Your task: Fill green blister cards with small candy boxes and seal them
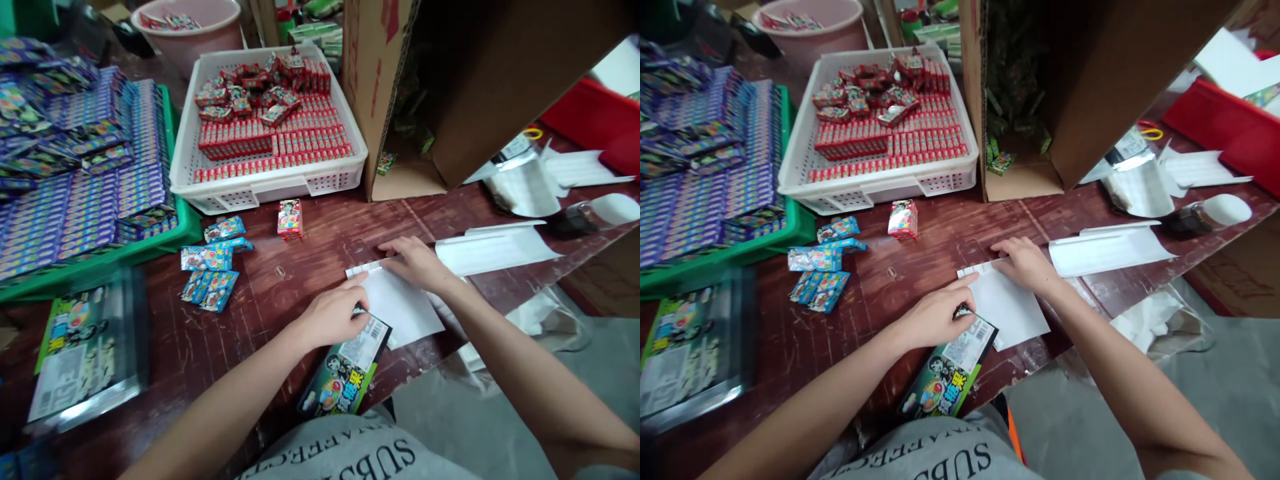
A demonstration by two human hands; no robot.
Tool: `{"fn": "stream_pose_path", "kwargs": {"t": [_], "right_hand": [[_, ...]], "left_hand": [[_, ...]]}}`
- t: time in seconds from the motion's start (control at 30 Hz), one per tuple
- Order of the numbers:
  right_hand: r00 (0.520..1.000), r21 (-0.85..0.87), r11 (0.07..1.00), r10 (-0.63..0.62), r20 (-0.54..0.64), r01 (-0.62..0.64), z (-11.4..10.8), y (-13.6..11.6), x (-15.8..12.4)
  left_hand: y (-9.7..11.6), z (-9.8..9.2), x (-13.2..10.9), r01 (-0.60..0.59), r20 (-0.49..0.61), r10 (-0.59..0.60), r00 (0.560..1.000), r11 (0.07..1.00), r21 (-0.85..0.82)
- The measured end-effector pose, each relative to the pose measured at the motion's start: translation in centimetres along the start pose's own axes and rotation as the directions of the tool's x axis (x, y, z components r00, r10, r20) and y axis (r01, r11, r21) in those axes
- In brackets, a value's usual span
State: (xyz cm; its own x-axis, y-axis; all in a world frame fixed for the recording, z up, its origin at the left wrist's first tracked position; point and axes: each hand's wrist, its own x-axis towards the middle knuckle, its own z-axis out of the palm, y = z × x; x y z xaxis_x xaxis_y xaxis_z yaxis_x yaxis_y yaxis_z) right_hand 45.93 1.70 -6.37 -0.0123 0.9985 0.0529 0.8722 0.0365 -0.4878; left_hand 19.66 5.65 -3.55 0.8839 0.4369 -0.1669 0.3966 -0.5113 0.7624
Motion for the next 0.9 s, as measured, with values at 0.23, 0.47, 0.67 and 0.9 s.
{"fn": "stream_pose_path", "kwargs": {"t": [0.23,0.47,0.67,0.9], "right_hand": [[0.994,0.115,0.989,-0.102,0.048,0.096,-0.9,0.0,-0.6],[0.992,0.280,0.953,-0.125,0.018,0.115,-1.1,-0.5,0.6],[0.998,0.526,0.850,-0.054,0.017,0.036,-0.9,-3.1,0.6],[0.973,0.820,0.549,0.225,0.043,-0.163,-3.0,-9.3,-3.7]], "left_hand": [[0.4,-0.1,0.5,0.072,0.046,-0.073,0.996,0.997,0.031],[0.6,-0.3,0.6,0.077,0.059,-0.080,0.995,0.996,0.047],[0.6,-0.1,0.7,0.092,0.060,-0.094,0.994,0.995,0.028],[1.6,-1.3,-3.4,0.023,-0.169,-0.044,0.985,0.992,-0.126]]}}
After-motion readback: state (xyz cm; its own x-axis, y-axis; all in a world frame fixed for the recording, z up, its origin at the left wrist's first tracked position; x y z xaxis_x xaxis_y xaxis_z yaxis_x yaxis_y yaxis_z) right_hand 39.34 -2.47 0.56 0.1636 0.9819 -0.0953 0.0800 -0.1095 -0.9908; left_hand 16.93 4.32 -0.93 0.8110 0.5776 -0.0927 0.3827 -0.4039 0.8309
